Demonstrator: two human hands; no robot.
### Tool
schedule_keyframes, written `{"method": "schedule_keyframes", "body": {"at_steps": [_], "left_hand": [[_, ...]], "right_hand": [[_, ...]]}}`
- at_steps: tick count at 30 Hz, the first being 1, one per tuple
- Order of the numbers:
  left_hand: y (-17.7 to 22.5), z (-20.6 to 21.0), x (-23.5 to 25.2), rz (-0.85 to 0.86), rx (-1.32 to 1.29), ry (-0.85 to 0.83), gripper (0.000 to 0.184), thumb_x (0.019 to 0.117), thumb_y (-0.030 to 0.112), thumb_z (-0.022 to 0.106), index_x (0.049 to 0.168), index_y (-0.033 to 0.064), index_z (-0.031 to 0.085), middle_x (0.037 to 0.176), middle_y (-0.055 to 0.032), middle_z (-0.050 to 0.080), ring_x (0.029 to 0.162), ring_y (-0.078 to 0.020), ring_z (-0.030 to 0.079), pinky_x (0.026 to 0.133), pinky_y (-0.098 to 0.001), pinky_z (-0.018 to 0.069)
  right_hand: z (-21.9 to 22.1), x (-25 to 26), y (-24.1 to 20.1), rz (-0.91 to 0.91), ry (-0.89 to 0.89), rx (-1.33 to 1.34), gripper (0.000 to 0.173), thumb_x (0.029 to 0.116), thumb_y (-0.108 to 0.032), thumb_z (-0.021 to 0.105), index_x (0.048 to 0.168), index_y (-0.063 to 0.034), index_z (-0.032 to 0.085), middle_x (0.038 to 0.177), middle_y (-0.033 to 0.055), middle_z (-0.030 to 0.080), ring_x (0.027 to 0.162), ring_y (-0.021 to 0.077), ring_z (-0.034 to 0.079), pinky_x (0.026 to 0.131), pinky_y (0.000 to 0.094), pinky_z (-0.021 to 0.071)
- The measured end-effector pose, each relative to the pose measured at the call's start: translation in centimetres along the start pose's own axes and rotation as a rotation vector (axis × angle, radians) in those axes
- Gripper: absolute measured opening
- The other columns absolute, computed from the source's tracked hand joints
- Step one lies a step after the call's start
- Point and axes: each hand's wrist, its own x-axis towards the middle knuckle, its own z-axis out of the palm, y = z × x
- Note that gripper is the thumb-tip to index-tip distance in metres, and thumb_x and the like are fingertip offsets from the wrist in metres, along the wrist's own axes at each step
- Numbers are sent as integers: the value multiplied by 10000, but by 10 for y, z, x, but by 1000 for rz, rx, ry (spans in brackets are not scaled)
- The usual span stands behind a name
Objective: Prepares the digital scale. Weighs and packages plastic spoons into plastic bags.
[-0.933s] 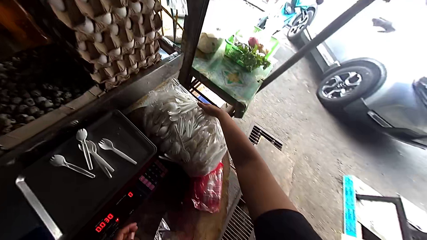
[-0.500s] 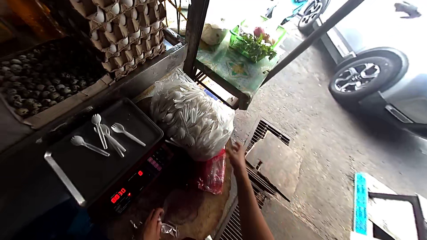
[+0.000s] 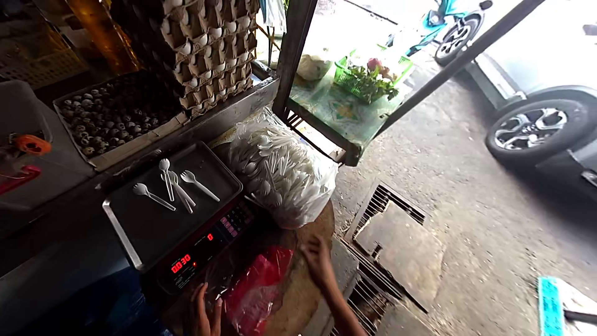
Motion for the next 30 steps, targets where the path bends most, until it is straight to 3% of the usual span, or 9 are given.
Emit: {"method": "schedule_keyframes", "body": {"at_steps": [2, 5, 7, 9, 13, 17, 20, 24, 30], "left_hand": [[14, 4, 9, 150, 66, 122, 556, 1000, 333, 482, 1280, -133, 598, 1355, -357, 560, 1319, -575, 467, 1145, -641, 316], [63, 16, 37, 203, -154, 88, 439, 1028, 237, 478, 1243, -121, 613, 1285, -296, 617, 1237, -390, 590, 1076, -467, 466], [101, 39, 63, -48, -483, -107, 421, 1049, 172, 460, 1325, -137, 536, 1285, -277, 615, 1171, -293, 640, 988, -397, 540], [130, 72, 97, -421, -787, -303, 477, 1093, 208, 427, 1460, -95, 396, 1380, -294, 545, 1209, -323, 618, 1005, -430, 527], [164, 131, 144, -806, -1087, -292, 522, 1097, 289, 471, 1528, 16, 362, 1532, -236, 436, 1351, -360, 505, 1051, -519, 463], [185, 148, 152, -829, -1100, -270, 515, 1106, 253, 444, 1550, 28, 315, 1541, -233, 413, 1355, -351, 487, 1045, -503, 465], [193, 153, 149, -858, -1035, -247, 541, 1099, 179, 461, 1572, 17, 253, 1505, -271, 425, 1268, -358, 544, 984, -471, 504], [196, 147, 141, -871, -918, -297, 490, 1088, 142, 476, 1534, 5, 326, 1444, -270, 484, 1199, -352, 584, 947, -457, 525], [180, 132, 120, -743, -691, -452, 404, 1040, 122, 556, 1416, -13, 499, 1309, -225, 602, 1162, -297, 608, 992, -449, 501]], "right_hand": [[-50, 58, -23, -184, 212, -25, 617, 1004, -187, 613, 1470, 140, 376, 1418, 354, 495, 1266, 391, 570, 1051, 448, 490], [-106, 157, -60, -270, 299, -35, 547, 1045, -239, 541, 1465, 89, 415, 1465, 324, 465, 1340, 393, 513, 1105, 485, 441], [-118, 223, -75, -290, 250, -85, 548, 1062, -308, 520, 1482, 34, 441, 1463, 298, 493, 1343, 408, 513, 1116, 542, 422], [-112, 280, -86, -296, 126, -206, 603, 1062, -397, 518, 1508, 1, 437, 1446, 302, 514, 1338, 453, 508, 1111, 605, 404], [-75, 344, -89, -202, -289, -406, 692, 1052, -525, 482, 1576, -86, 378, 1498, 276, 492, 1397, 447, 467, 1147, 639, 345], [-67, 353, -73, -187, -401, -407, 672, 1035, -567, 480, 1531, -113, 478, 1526, 266, 468, 1440, 457, 401, 1170, 663, 275], [-82, 339, -66, -214, -407, -566, 715, 1037, -599, 421, 1586, -142, 388, 1593, 266, 373, 1476, 489, 321, 1163, 720, 210], [-92, 311, -46, -139, -306, -630, 657, 1055, -559, 413, 1584, -169, 395, 1558, 264, 418, 1436, 489, 381, 1132, 676, 317], [-118, 244, -19, -68, -233, -566, 602, 1074, -490, 418, 1563, -139, 426, 1514, 286, 459, 1408, 488, 420, 1128, 659, 334]]}}
